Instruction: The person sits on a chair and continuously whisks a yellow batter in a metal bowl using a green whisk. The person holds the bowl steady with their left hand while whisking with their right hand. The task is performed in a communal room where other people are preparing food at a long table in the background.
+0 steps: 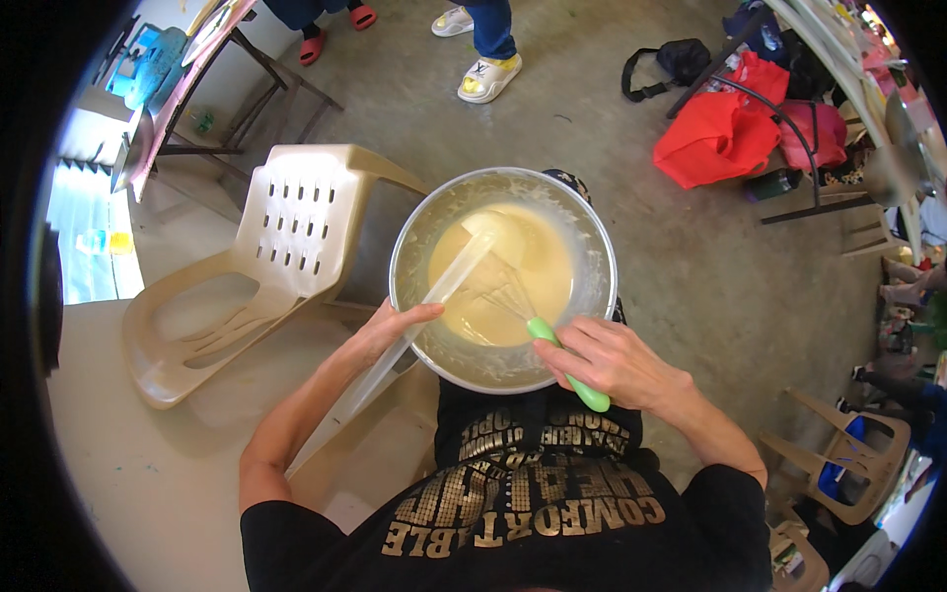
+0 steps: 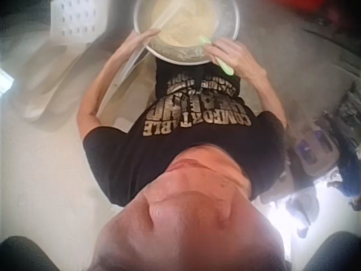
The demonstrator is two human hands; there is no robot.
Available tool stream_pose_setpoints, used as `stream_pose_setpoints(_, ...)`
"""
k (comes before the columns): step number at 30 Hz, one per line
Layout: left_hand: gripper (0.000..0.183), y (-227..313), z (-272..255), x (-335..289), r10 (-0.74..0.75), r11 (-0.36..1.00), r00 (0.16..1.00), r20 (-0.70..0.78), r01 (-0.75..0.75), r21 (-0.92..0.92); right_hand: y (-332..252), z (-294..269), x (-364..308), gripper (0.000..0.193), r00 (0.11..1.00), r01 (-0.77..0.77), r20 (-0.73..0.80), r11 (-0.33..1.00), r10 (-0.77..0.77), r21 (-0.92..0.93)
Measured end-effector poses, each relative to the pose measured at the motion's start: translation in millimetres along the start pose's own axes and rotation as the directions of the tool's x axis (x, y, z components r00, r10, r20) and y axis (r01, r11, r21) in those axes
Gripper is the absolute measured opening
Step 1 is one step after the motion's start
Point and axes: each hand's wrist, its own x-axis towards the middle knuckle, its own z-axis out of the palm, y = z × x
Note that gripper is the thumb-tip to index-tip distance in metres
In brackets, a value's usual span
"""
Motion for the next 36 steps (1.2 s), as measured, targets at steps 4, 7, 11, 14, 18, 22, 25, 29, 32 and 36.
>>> stream_pose_setpoints(4,0.083,-1,1,0,-0.031,0.999,1.000,-0.002,0.030,-0.045,-10,-15,-8,0.023,1.000,-0.028,-0.010,0.994,0.029,0.109)
stream_pose_setpoints(7,0.078,-3,0,2,-0.016,1.000,1.000,-0.010,0.016,0.023,-10,-13,-9,0.021,0.993,-0.064,-0.079,0.955,0.090,0.290)
stream_pose_setpoints(11,0.078,2,1,1,-0.035,0.999,0.999,0.006,0.034,0.013,-3,1,-10,0.020,0.972,-0.109,-0.152,0.917,0.179,0.384)
stream_pose_setpoints(14,0.080,-5,0,-1,-0.022,1.000,0.999,-0.026,0.023,0.014,-5,-28,-10,0.020,0.984,-0.161,-0.006,0.898,0.179,0.410)
stream_pose_setpoints(18,0.083,8,4,-4,-0.033,0.999,0.999,-0.012,0.033,0.035,-3,-52,-11,0.018,0.985,-0.159,-0.034,0.969,0.169,0.189)
stream_pose_setpoints(22,0.086,5,3,-3,-0.032,0.998,0.999,0.003,0.031,0.045,-5,-46,-12,0.018,0.991,-0.127,-0.010,0.973,0.131,0.195)
stream_pose_setpoints(25,0.085,4,3,-4,-0.044,0.996,0.998,-0.034,0.047,0.078,-12,-43,-14,0.018,0.991,-0.126,-0.002,0.939,0.133,0.319)
stream_pose_setpoints(29,0.085,11,4,-5,-0.074,0.995,0.997,-0.016,0.075,0.070,-8,-18,-11,0.018,0.982,-0.091,-0.133,0.955,0.132,0.281)
stream_pose_setpoints(32,0.082,11,6,-5,-0.041,0.997,0.999,-0.033,0.043,0.064,-10,2,-3,0.018,0.973,-0.081,-0.183,0.951,0.141,0.299)
stream_pose_setpoints(36,0.080,12,8,-6,-0.052,0.996,0.997,-0.054,0.056,0.069,-8,-6,-8,0.018,0.988,-0.063,-0.101,0.906,0.115,0.418)
